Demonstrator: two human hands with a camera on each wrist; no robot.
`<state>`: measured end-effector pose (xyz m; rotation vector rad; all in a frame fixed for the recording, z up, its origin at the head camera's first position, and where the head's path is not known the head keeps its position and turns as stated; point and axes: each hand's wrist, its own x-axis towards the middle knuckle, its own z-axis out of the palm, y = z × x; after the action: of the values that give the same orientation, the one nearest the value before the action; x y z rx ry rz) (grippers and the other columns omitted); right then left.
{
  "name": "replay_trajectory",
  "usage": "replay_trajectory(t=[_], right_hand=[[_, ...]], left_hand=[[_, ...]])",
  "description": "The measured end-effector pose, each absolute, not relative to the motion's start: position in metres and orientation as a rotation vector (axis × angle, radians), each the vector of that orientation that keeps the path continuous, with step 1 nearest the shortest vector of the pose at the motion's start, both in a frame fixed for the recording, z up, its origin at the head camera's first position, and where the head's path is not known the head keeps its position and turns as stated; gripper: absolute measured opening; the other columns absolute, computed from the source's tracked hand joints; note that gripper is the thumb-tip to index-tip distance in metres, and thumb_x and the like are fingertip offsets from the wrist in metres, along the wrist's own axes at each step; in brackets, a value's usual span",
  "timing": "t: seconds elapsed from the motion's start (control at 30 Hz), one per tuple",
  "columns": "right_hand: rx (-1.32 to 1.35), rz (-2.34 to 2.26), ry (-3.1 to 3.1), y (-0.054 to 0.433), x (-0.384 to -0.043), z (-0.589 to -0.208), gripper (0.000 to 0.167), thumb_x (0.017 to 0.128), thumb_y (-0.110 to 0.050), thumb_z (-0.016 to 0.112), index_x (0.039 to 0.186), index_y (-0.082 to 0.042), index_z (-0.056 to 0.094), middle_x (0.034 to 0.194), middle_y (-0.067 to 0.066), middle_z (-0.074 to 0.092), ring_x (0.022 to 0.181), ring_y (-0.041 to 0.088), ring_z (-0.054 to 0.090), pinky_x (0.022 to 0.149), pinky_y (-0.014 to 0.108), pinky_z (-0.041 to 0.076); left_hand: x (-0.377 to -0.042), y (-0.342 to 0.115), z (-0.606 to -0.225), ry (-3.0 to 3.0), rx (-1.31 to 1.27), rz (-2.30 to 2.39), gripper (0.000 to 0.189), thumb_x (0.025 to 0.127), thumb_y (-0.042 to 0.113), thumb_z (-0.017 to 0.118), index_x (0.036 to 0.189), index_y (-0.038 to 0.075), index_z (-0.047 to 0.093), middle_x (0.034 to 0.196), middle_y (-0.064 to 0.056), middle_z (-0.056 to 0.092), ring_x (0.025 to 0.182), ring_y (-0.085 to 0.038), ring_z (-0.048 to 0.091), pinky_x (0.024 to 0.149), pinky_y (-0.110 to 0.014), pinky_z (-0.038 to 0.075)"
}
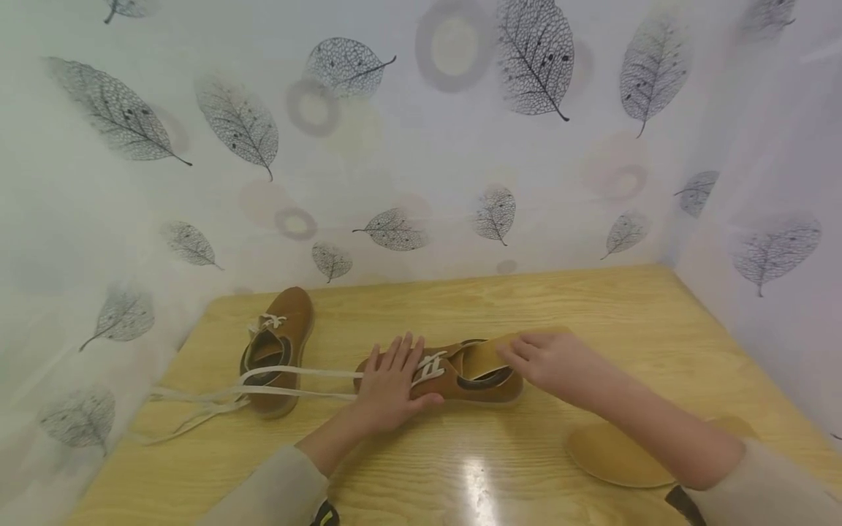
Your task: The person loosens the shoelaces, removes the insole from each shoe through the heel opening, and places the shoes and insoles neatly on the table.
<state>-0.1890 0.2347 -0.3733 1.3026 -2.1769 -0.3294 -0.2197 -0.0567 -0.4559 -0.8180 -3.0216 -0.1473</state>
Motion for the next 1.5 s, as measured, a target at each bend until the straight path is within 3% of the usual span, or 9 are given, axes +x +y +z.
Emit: replay_trajectory(t=[0.27,0.4,0.57,0.8,0.93,1.07,1.23,1.37,1.5], right_hand=[[1.307,-0.423,-2.135,0.223,-0.190,-0.376,0.051,0.055,-0.003,0.081,0.104,-0.011,0.069,0.095,0.011,0.071,0.085,0.026,0.069,0.070,0.031,0.059],[1.335,-0.320,-2.096,0.228,-0.191,-0.379,0.037,0.066,0.003,0.067,0.101,-0.008,0.070,0.094,0.013,0.071,0.083,0.028,0.069,0.064,0.032,0.059],[1.335,-0.236,-2.061,0.238,-0.190,-0.376,0.036,0.077,0.005,0.045,0.102,-0.005,0.069,0.095,0.014,0.071,0.083,0.029,0.069,0.063,0.034,0.058],[1.327,-0.204,-2.078,0.251,-0.188,-0.375,0.040,0.074,0.007,0.045,0.106,-0.004,0.068,0.100,0.015,0.070,0.087,0.030,0.069,0.065,0.036,0.058],[1.328,-0.160,-2.034,0.259,-0.190,-0.376,0.039,0.092,0.007,0.031,0.105,-0.003,0.067,0.099,0.016,0.070,0.085,0.030,0.069,0.063,0.036,0.058],[1.334,-0.134,-1.956,0.267,-0.191,-0.376,0.049,0.103,0.000,0.014,0.128,-0.006,0.056,0.097,0.016,0.071,0.082,0.029,0.069,0.061,0.035,0.057],[1.315,-0.162,-1.918,0.270,-0.194,-0.376,0.046,0.102,0.002,0.017,0.146,-0.010,0.023,0.096,0.015,0.071,0.082,0.030,0.070,0.061,0.034,0.057],[1.290,-0.198,-1.918,0.265,-0.194,-0.376,0.046,0.103,0.001,0.018,0.134,-0.007,0.050,0.095,0.014,0.072,0.081,0.030,0.069,0.060,0.035,0.057],[1.274,-0.264,-1.919,0.252,-0.192,-0.378,0.054,0.103,0.001,0.016,0.101,-0.006,0.070,0.092,0.012,0.073,0.080,0.028,0.070,0.062,0.034,0.058]], left_hand=[[-0.220,-0.058,-0.455,-3.010,-0.833,-0.161,0.103,0.077,0.084,0.005,0.153,0.014,0.004,0.159,-0.012,0.006,0.146,-0.028,0.008,0.116,-0.057,0.006],[-0.221,-0.059,-0.456,-3.013,-0.831,-0.189,0.105,0.075,0.085,0.001,0.153,0.015,0.005,0.159,-0.011,0.006,0.146,-0.028,0.008,0.116,-0.057,0.006],[-0.221,-0.059,-0.455,-3.022,-0.824,-0.204,0.103,0.077,0.085,0.006,0.153,0.016,0.004,0.159,-0.011,0.005,0.146,-0.027,0.007,0.116,-0.058,0.004],[-0.221,-0.059,-0.452,-3.046,-0.808,-0.176,0.099,0.080,0.083,0.013,0.153,0.017,0.001,0.160,-0.010,0.005,0.146,-0.027,0.006,0.116,-0.058,0.004],[-0.221,-0.060,-0.453,-3.050,-0.817,-0.181,0.100,0.080,0.083,0.013,0.153,0.017,0.002,0.160,-0.010,0.004,0.146,-0.027,0.005,0.115,-0.058,0.003],[-0.221,-0.059,-0.453,-3.046,-0.829,-0.186,0.101,0.079,0.084,0.011,0.153,0.016,0.002,0.159,-0.011,0.003,0.146,-0.027,0.005,0.115,-0.059,0.003],[-0.222,-0.056,-0.453,-3.034,-0.830,-0.208,0.102,0.079,0.084,0.012,0.153,0.015,0.001,0.159,-0.011,0.003,0.146,-0.028,0.005,0.115,-0.058,0.001],[-0.222,-0.055,-0.455,-3.041,-0.822,-0.198,0.101,0.079,0.084,0.014,0.153,0.016,0.002,0.159,-0.011,0.003,0.146,-0.027,0.006,0.115,-0.059,0.002],[-0.221,-0.056,-0.456,-3.042,-0.818,-0.180,0.101,0.079,0.084,0.013,0.153,0.016,0.002,0.159,-0.011,0.003,0.146,-0.027,0.006,0.115,-0.059,0.003]])
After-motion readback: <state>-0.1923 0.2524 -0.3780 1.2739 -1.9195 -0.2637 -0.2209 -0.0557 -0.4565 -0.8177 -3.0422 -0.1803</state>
